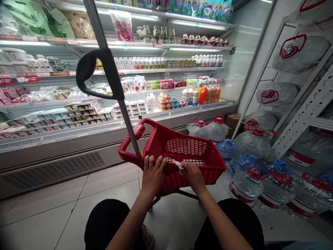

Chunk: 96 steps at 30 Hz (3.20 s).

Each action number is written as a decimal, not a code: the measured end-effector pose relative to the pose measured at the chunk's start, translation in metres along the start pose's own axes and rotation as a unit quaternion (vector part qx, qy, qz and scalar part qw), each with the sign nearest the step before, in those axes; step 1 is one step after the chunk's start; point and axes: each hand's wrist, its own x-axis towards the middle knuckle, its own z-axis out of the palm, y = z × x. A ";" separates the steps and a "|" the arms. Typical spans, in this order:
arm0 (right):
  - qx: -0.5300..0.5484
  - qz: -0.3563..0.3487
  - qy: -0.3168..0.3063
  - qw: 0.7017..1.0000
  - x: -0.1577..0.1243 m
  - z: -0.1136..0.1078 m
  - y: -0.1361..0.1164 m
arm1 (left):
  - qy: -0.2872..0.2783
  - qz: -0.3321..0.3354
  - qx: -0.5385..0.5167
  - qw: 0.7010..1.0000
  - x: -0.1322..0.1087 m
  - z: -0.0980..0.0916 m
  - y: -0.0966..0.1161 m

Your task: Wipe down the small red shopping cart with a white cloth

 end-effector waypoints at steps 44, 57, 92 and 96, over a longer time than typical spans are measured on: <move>-0.093 -0.020 -0.004 0.995 -0.020 -0.008 0.006 | -0.001 0.005 0.026 1.000 0.001 -0.003 0.001; -0.085 -0.066 0.033 0.994 0.015 0.045 -0.070 | 0.011 -0.010 0.024 1.000 0.006 0.000 0.006; -0.230 0.008 -0.021 0.973 -0.072 -0.045 0.024 | -0.061 0.007 -0.138 0.989 0.019 0.051 -0.005; -0.233 -0.003 0.000 0.973 -0.069 -0.034 -0.008 | -0.057 -0.021 -0.155 0.986 0.015 0.054 0.023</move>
